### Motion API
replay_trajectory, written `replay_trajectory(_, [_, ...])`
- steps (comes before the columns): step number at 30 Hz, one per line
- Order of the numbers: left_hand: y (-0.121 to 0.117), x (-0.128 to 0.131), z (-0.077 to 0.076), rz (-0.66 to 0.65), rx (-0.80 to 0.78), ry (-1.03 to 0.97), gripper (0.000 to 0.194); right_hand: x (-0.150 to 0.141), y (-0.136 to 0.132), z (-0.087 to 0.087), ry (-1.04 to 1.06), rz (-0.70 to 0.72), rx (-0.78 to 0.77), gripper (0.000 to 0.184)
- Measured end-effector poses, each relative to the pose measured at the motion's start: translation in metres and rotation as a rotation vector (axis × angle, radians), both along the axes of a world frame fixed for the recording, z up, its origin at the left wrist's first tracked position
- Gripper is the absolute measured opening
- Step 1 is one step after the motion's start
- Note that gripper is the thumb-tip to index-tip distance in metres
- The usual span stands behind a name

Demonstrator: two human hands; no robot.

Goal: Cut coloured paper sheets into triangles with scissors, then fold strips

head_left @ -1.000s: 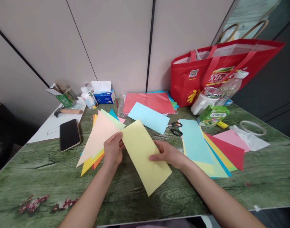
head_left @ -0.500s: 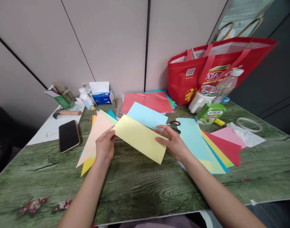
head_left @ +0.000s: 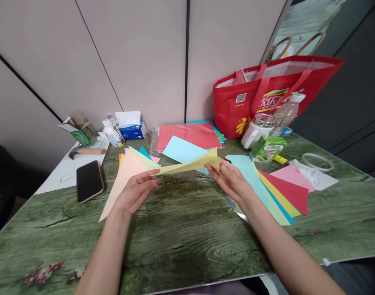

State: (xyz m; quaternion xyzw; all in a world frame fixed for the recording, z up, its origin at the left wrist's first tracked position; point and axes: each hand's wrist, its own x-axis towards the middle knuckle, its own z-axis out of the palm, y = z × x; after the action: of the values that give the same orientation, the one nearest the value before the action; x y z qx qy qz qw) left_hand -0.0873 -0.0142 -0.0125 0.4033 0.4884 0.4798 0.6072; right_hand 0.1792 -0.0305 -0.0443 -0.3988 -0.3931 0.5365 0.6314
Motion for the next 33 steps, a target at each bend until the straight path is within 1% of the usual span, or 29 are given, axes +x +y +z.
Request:
replay_trajectory(2, [-0.004,0.002,0.003,-0.019,0.035,0.059,0.042,0.003,0.001,-0.002,-0.044,-0.005,-0.011,0.039])
replay_trajectory(3, [-0.005,0.004,0.003,-0.003,0.062,0.091,0.039,0.004,0.001,-0.004,-0.07,-0.017,-0.023,0.038])
replay_trajectory(6, [-0.006,0.01,0.001,0.079,0.157,0.18,0.024,0.005,0.002,-0.009,-0.138,-0.076,-0.052,0.024])
replay_trajectory(8, [-0.005,0.012,-0.001,0.132,0.225,0.216,0.016,0.004,0.001,-0.01,-0.168,-0.1,-0.065,0.022])
replay_trajectory(10, [-0.004,0.012,-0.002,0.178,0.283,0.228,0.014,0.003,0.0,-0.009,-0.184,-0.09,-0.085,0.024])
replay_trajectory(12, [-0.003,0.011,-0.003,0.213,0.312,0.217,0.015,0.002,-0.001,-0.007,-0.188,-0.046,-0.112,0.027])
replay_trajectory(14, [-0.003,0.009,-0.005,0.235,0.301,0.191,0.018,0.002,-0.003,-0.004,-0.183,0.017,-0.131,0.029])
replay_trajectory(18, [-0.005,0.01,-0.009,0.28,0.221,0.142,0.024,0.0,-0.006,-0.001,-0.162,0.143,-0.13,0.04])
replay_trajectory(20, [-0.005,0.011,-0.01,0.287,0.184,0.125,0.025,-0.002,-0.007,0.001,-0.155,0.168,-0.128,0.038])
replay_trajectory(22, [-0.006,0.012,-0.01,0.284,0.151,0.105,0.025,-0.003,-0.008,0.001,-0.149,0.16,-0.132,0.034])
replay_trajectory(26, [-0.005,0.013,-0.009,0.308,0.109,0.044,0.025,-0.007,-0.007,-0.002,-0.138,0.123,-0.149,0.031])
replay_trajectory(29, [-0.004,0.013,-0.01,0.355,0.11,-0.011,0.027,-0.009,-0.007,-0.005,-0.135,0.119,-0.172,0.028])
replay_trajectory(33, [-0.003,0.014,-0.01,0.386,0.136,-0.056,0.03,-0.01,-0.007,-0.006,-0.126,0.112,-0.18,0.032])
